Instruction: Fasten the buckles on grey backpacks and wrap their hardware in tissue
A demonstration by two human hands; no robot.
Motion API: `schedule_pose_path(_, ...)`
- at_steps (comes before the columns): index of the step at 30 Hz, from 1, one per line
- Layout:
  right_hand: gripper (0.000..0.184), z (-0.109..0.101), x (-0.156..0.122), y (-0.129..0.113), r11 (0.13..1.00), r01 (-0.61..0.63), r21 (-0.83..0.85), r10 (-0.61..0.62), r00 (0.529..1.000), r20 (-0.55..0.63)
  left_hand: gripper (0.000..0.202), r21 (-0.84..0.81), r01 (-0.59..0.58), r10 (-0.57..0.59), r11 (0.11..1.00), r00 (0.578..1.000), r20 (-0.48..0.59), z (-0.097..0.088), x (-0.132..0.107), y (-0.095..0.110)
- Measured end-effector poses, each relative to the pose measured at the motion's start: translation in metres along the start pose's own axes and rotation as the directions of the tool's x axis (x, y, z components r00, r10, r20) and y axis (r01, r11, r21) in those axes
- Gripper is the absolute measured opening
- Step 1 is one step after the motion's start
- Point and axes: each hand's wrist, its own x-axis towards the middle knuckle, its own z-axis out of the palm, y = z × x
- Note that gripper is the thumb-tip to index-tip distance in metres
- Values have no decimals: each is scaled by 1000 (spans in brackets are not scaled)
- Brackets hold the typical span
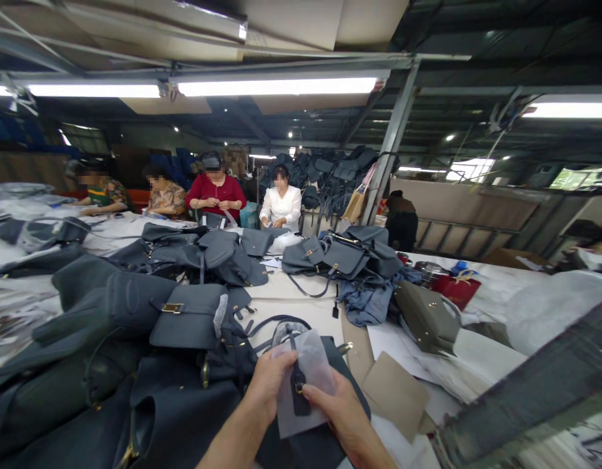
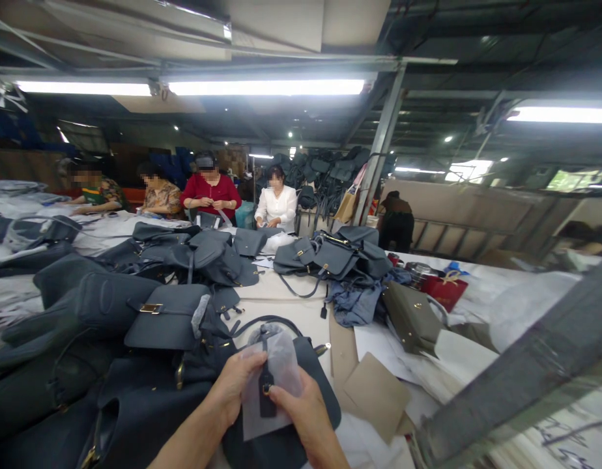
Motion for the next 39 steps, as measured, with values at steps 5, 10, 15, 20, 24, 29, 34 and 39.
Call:
schedule_pose_path(5,31,-1,-3,6,999,42,-15,-43,997,-65,26,-32,-13,12,999,998,-56,5,-1,-4)
schedule_pose_path(10,45,-6,-11,19,971,210,-116,-219,973,-72,17,-26,-25,21,999,992,-121,3,2,-4)
schedule_pose_path(15,50,-9,-13,41,731,465,-500,-482,870,104,16,-15,-3,1,1000,991,-136,0,6,-5)
schedule_pose_path(20,37,-5,-19,39,830,387,-402,-377,920,108,20,-11,19,-20,1000,989,-145,-4,9,-8)
schedule_pose_path(24,50,0,-16,21,982,162,-101,-154,985,77,16,3,36,-35,999,991,-127,-8,9,-9)
schedule_pose_path(29,41,9,-2,10,995,-29,100,24,999,43,16,23,53,-51,998,996,-79,-7,6,-8)
schedule_pose_path(34,49,15,1,5,988,-48,148,43,998,41,22,51,65,-61,997,994,-90,-7,7,-8)
schedule_pose_path(39,39,11,0,-7,994,-69,84,59,992,111,42,57,58,-53,997,995,-85,-12,4,-5)
